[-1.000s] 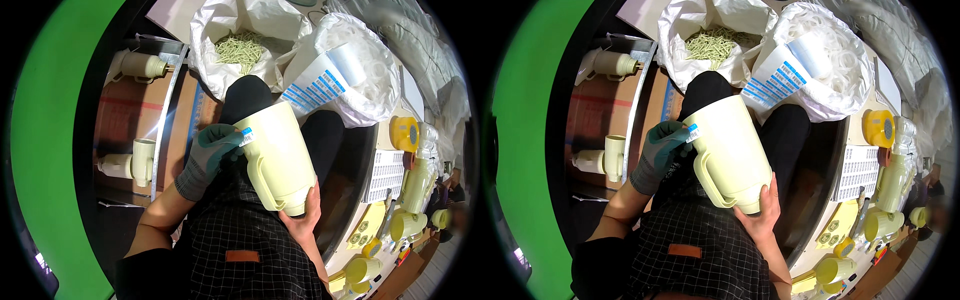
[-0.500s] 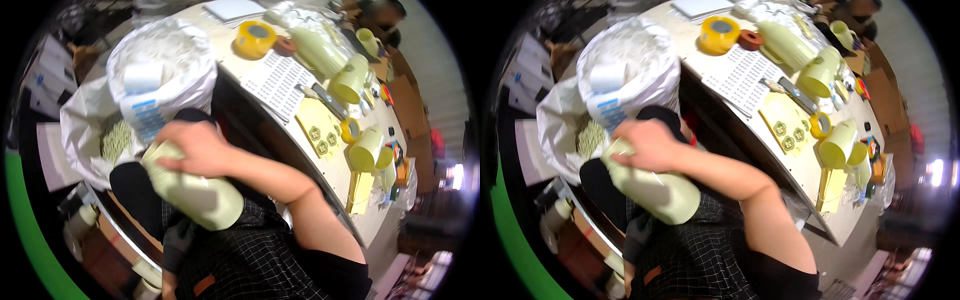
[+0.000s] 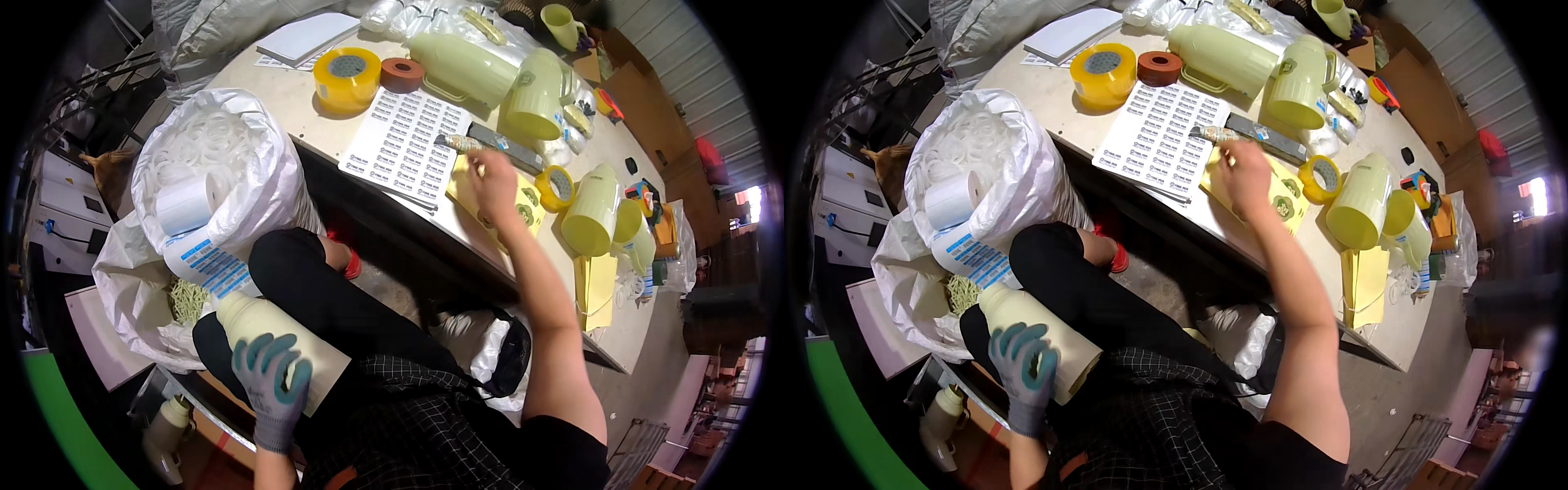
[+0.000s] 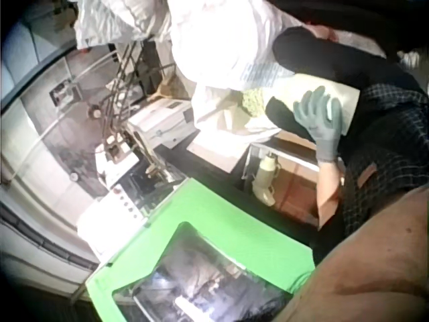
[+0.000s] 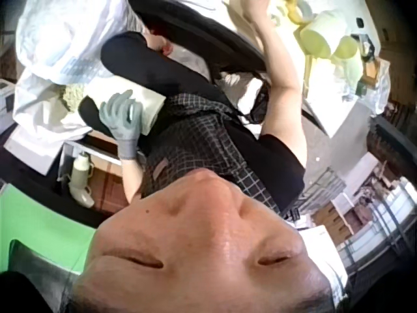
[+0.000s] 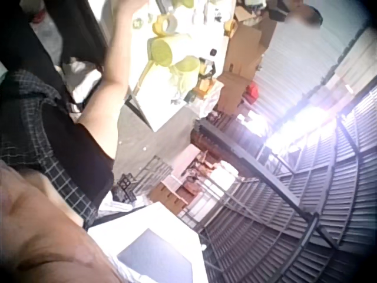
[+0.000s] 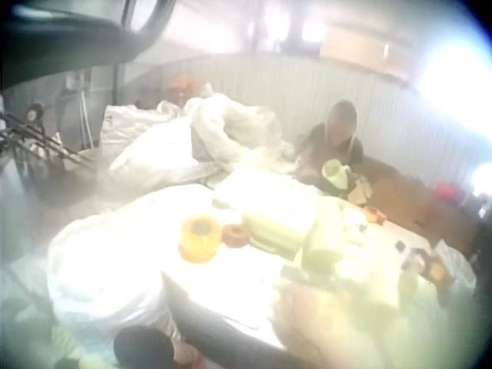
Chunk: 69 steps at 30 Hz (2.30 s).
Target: The person applies labels and small stickers to plastic bottles before moving them to a storage shelf.
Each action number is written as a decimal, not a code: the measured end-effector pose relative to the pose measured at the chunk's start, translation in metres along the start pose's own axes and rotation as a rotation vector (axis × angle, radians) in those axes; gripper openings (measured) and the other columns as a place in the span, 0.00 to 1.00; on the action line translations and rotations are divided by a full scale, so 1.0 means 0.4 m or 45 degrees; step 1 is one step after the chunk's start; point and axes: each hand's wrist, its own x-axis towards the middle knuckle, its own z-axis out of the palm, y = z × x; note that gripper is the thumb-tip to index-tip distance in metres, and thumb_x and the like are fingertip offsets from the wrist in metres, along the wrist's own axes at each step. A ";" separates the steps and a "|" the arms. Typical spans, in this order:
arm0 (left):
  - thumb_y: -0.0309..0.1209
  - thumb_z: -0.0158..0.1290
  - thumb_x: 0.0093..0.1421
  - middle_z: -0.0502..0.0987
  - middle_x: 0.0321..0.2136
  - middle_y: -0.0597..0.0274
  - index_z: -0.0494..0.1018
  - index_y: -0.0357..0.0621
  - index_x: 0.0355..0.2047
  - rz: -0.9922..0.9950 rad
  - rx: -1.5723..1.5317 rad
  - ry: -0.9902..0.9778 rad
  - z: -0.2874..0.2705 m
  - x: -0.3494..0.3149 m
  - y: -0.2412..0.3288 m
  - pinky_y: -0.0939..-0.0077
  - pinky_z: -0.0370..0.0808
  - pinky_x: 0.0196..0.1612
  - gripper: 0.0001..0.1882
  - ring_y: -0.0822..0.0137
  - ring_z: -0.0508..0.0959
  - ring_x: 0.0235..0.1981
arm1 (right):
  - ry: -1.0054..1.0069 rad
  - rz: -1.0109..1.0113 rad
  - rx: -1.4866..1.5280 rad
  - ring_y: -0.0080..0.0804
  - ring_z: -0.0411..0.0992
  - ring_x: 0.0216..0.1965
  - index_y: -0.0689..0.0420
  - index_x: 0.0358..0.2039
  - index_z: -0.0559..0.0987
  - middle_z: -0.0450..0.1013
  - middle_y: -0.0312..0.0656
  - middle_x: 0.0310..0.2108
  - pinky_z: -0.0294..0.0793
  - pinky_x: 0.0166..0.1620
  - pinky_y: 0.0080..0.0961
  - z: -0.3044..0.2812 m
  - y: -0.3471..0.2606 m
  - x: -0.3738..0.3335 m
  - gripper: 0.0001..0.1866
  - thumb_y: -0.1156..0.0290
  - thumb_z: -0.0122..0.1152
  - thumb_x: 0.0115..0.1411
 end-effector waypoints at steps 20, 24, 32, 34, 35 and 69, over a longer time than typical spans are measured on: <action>0.56 0.57 0.62 0.49 0.78 0.54 0.54 0.52 0.77 0.565 0.330 -0.302 0.405 0.694 0.105 0.39 0.42 0.77 0.48 0.44 0.47 0.78 | -0.519 0.249 -0.397 0.52 0.78 0.49 0.61 0.45 0.78 0.76 0.52 0.48 0.79 0.49 0.48 0.284 -0.067 0.259 0.18 0.57 0.56 0.70; 0.56 0.58 0.62 0.50 0.78 0.55 0.54 0.53 0.76 0.565 0.291 -0.281 0.402 0.695 0.093 0.39 0.41 0.77 0.47 0.45 0.48 0.78 | -0.499 0.209 -0.364 0.50 0.79 0.47 0.59 0.45 0.79 0.76 0.49 0.45 0.80 0.47 0.46 0.308 -0.128 0.260 0.14 0.61 0.59 0.68; 0.55 0.59 0.61 0.51 0.77 0.55 0.57 0.53 0.75 0.552 0.229 -0.258 0.402 0.696 0.087 0.39 0.42 0.77 0.46 0.46 0.49 0.78 | -0.552 0.186 -0.459 0.50 0.81 0.44 0.57 0.45 0.79 0.76 0.48 0.47 0.81 0.44 0.48 0.316 -0.147 0.277 0.14 0.60 0.56 0.69; 0.55 0.59 0.61 0.51 0.77 0.55 0.58 0.53 0.75 0.552 0.222 -0.261 0.404 0.697 0.087 0.39 0.42 0.77 0.46 0.47 0.49 0.78 | -0.553 0.227 -0.480 0.50 0.81 0.43 0.56 0.46 0.79 0.76 0.48 0.48 0.81 0.44 0.49 0.306 -0.128 0.286 0.14 0.60 0.55 0.69; 0.55 0.59 0.61 0.51 0.77 0.56 0.58 0.53 0.75 0.549 0.224 -0.264 0.404 0.696 0.087 0.39 0.42 0.77 0.46 0.47 0.48 0.78 | -0.563 0.221 -0.490 0.50 0.81 0.44 0.56 0.46 0.79 0.76 0.48 0.48 0.81 0.44 0.49 0.307 -0.138 0.285 0.15 0.59 0.54 0.70; 0.36 0.67 0.52 0.78 0.44 0.72 0.77 0.60 0.40 -0.135 -0.008 0.634 0.100 -0.139 0.044 0.64 0.71 0.43 0.15 0.65 0.76 0.41 | -1.817 0.049 1.215 0.13 0.62 0.28 0.58 0.27 0.74 0.69 0.28 0.23 0.64 0.31 0.18 0.137 -0.723 -0.131 0.19 0.64 0.77 0.62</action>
